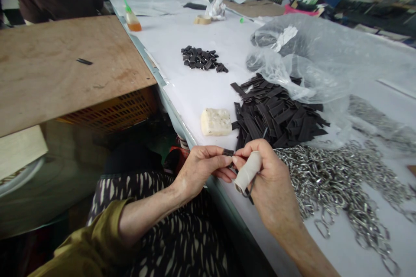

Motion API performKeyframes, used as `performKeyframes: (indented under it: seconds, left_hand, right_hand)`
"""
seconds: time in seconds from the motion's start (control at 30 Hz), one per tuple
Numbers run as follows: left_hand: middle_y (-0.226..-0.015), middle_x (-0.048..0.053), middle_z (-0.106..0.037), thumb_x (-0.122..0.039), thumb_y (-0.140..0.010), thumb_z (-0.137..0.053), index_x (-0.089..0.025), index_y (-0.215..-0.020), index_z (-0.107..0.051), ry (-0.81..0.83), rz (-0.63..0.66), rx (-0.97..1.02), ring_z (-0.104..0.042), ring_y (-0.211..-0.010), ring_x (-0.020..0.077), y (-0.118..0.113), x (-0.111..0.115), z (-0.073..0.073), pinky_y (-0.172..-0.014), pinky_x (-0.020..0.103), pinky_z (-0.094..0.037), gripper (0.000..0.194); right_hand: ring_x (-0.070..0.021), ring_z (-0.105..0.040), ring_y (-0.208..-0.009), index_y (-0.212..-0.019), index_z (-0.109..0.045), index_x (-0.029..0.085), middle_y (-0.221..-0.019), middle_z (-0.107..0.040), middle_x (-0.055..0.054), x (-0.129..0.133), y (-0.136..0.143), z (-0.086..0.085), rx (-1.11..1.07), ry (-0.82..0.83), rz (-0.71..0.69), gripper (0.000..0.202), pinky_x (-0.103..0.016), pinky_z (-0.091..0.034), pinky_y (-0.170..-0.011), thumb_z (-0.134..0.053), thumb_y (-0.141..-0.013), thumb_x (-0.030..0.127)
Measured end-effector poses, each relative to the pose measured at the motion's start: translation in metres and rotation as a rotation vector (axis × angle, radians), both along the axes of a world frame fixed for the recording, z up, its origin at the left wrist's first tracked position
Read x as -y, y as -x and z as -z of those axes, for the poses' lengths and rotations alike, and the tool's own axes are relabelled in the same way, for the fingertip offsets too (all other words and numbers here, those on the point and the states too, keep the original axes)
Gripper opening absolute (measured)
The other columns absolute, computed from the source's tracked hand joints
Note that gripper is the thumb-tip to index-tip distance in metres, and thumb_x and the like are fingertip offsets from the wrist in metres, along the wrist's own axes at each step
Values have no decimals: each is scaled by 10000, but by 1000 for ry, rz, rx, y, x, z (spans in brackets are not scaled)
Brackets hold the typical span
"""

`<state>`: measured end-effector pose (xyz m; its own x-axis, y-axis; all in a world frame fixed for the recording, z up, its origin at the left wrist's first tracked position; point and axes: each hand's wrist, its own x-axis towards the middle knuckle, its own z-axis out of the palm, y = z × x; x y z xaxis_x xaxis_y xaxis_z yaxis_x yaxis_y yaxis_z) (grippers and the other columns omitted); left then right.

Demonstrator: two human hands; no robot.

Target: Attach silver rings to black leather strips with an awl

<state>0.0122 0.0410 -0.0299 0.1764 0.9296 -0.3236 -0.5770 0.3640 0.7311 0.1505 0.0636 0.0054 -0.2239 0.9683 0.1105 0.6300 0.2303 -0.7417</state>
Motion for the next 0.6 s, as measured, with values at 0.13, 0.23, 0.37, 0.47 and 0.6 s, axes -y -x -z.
performKeyframes:
  seconds: [0.13, 0.23, 0.37, 0.47, 0.6]
  left_hand:
    - [-554, 56, -646, -299, -665, -681, -71, -695, -671, 2, 20, 18, -606, -479, 117, 5, -2, 0, -533, 210, -502, 230]
    - [-608, 68, -661, -277, -639, -707, -68, -656, -654, 7, 21, 103, -619, -482, 126, 8, -4, 1, -492, 204, -504, 216]
    - [-666, 102, -686, -247, -589, -749, -76, -648, -621, 30, 42, 255, -646, -505, 166, 10, -7, 6, -466, 227, -519, 221]
    - [-648, 125, -689, -216, -566, -763, -82, -643, -599, 76, 70, 328, -647, -494, 180, 12, -10, 8, -455, 236, -523, 226]
    - [-652, 133, -693, -188, -576, -750, -86, -653, -596, 102, 113, 386, -651, -499, 185, 16, -12, 10, -456, 237, -527, 201]
  right_hand:
    - [-155, -608, -687, -799, -509, 240, -799, -661, 4, 0, -3, -15, 16, -57, 30, 236, -239, -473, -564, -636, -750, 433]
    - [-156, -601, -628, -773, -536, 245, -704, -656, 6, -2, -6, -30, 27, -28, 91, 229, -236, -456, -519, -579, -784, 470]
    - [-144, -539, -493, -817, -569, 248, -613, -640, 2, -10, -11, -45, -38, 22, 92, 268, -257, -428, -468, -460, -839, 491]
    - [-134, -499, -470, -903, -586, 246, -564, -594, 10, -20, -10, -49, -68, -10, 37, 289, -253, -407, -449, -458, -832, 495]
    - [-106, -467, -505, -865, -620, 237, -540, -495, 21, -27, 2, -53, -20, -99, 72, 329, -216, -371, -446, -476, -821, 530]
